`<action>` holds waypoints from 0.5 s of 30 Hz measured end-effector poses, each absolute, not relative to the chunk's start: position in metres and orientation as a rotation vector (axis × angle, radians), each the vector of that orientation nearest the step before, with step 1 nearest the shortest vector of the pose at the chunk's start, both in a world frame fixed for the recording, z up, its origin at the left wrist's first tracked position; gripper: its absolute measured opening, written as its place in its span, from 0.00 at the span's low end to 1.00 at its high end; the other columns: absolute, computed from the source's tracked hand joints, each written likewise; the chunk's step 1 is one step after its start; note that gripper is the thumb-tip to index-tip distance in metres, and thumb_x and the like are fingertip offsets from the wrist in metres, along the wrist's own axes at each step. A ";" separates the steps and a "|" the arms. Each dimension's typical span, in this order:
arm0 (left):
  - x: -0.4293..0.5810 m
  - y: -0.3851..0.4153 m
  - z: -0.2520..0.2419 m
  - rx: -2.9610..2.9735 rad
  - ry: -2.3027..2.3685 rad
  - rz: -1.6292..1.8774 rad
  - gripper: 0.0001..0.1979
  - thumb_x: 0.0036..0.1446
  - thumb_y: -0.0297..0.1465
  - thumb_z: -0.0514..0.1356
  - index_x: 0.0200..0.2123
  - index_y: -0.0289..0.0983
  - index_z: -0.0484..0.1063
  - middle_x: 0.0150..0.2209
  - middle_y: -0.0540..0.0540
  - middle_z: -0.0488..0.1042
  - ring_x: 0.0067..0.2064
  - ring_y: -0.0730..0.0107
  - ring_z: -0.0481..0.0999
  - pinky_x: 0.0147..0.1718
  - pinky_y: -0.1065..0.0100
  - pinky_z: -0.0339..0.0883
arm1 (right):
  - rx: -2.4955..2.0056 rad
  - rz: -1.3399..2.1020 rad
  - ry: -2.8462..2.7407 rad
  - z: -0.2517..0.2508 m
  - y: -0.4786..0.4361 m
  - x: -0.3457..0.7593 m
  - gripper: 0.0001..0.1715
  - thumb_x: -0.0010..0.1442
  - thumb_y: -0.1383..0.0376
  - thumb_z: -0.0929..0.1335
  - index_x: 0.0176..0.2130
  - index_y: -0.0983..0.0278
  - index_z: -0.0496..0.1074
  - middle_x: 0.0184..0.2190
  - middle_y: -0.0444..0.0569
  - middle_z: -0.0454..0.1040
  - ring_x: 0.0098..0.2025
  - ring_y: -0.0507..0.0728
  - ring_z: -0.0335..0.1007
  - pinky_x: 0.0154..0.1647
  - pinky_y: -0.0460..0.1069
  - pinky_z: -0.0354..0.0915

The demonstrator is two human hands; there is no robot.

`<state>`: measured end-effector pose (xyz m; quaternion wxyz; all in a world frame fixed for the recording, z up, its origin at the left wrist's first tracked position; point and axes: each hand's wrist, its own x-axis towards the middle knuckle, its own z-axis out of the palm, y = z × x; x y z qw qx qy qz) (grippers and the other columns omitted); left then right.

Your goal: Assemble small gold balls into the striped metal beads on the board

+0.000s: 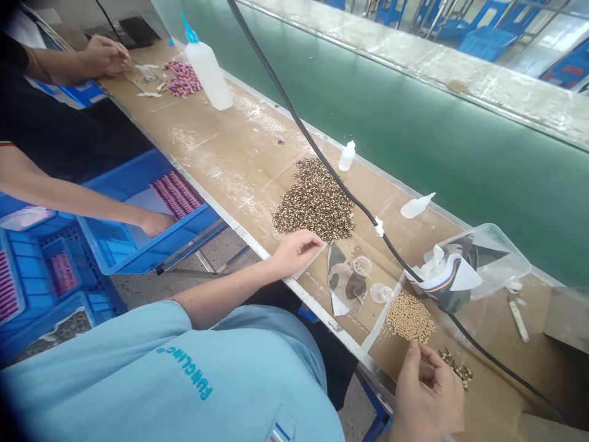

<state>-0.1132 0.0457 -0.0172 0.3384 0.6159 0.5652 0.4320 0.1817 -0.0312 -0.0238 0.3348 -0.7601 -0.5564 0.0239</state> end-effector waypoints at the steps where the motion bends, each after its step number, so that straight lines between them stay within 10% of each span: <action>1: -0.122 0.050 -0.017 1.665 1.558 1.111 0.06 0.55 0.23 0.55 0.30 0.35 0.72 0.33 0.46 0.73 0.39 0.69 0.71 0.42 0.65 0.65 | -1.976 0.042 -1.457 -0.022 -0.030 0.179 0.22 0.55 0.48 0.65 0.34 0.63 0.75 0.16 0.44 0.64 0.21 0.55 0.61 0.23 0.50 0.58; 15: -0.131 0.064 -0.024 2.050 1.673 0.842 0.08 0.58 0.29 0.56 0.34 0.35 0.75 0.36 0.43 0.71 0.40 0.65 0.67 0.44 0.61 0.60 | -1.998 -0.001 -1.469 -0.010 -0.026 0.158 0.21 0.55 0.49 0.65 0.31 0.64 0.75 0.18 0.45 0.66 0.23 0.54 0.61 0.27 0.49 0.58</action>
